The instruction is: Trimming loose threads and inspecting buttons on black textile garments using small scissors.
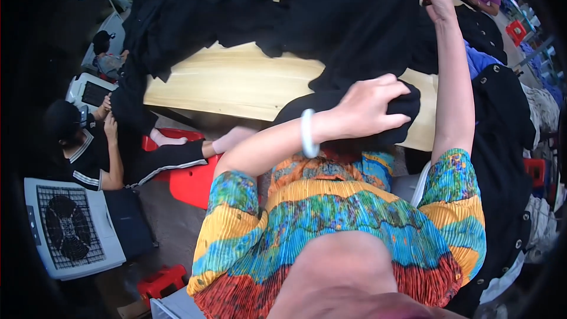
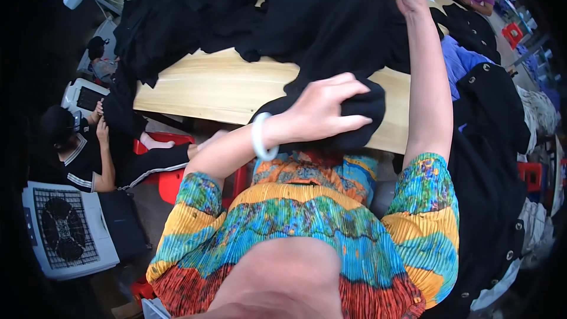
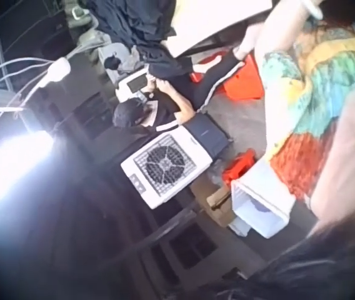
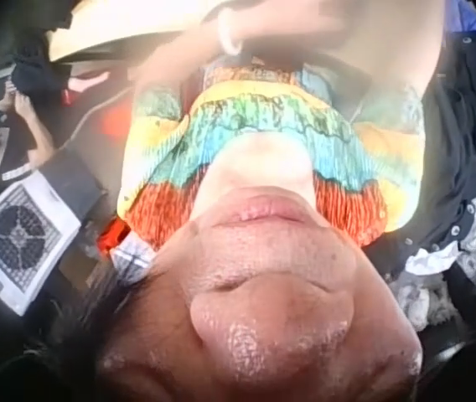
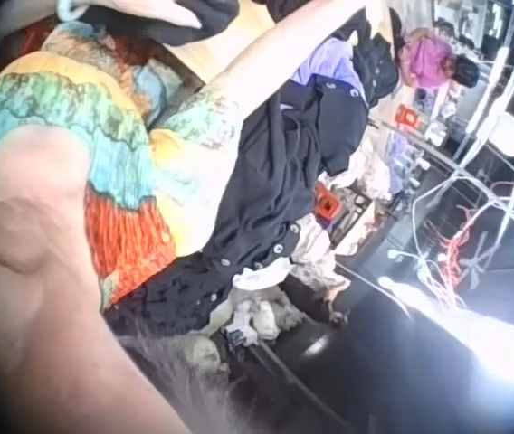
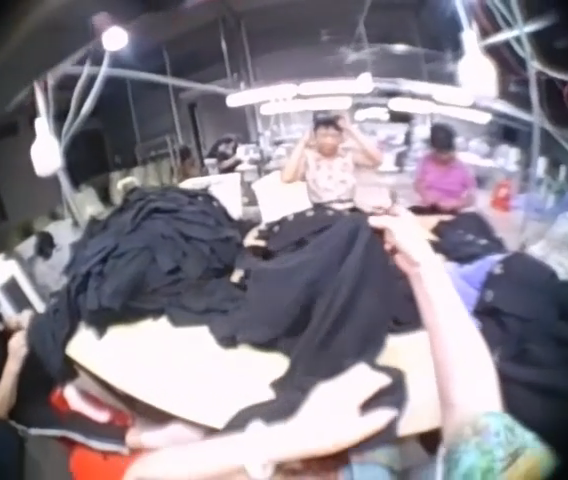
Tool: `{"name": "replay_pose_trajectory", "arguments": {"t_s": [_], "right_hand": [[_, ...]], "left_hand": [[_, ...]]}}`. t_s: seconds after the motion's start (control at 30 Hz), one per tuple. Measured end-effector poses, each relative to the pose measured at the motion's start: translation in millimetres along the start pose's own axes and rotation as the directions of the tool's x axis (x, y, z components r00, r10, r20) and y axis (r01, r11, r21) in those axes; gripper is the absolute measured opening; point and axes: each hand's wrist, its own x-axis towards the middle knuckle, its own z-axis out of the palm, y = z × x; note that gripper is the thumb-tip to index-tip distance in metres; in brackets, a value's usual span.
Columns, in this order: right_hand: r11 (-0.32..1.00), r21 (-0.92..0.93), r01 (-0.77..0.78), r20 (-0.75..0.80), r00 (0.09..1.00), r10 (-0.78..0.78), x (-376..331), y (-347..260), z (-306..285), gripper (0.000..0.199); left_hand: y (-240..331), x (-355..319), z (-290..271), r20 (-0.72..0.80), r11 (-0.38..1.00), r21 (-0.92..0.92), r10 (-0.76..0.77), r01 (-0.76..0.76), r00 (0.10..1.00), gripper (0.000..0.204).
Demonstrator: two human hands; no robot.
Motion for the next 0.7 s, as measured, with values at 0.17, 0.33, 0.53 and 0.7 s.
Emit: {"name": "replay_pose_trajectory", "arguments": {"t_s": [0.17,0.33,0.53,0.7], "right_hand": [[0.895,-0.425,-0.137,-0.312,0.950,-0.003,12.6,107.9,-81.8,0.031],[0.836,-0.504,-0.215,-0.344,0.938,0.035,-15.8,151.0,-118.1,0.031],[0.850,-0.526,0.010,-0.161,0.981,-0.111,-21.9,118.9,-67.0,0.028],[0.812,-0.335,0.477,0.458,0.836,-0.303,-62.6,19.2,57.0,0.031]], "left_hand": [[-54.1,-6.3,78.1,0.303,0.991,-0.096,-0.057,0.090,0.951,0.049],[-94.9,-35.4,77.2,-0.024,0.967,-0.052,-0.251,0.250,0.968,0.021],[-141.3,-14.6,59.2,-0.253,0.858,-0.070,-0.509,0.509,0.823,0.028],[-118.1,41.6,58.2,-0.354,0.914,-0.218,-0.401,0.342,0.845,0.054]]}}
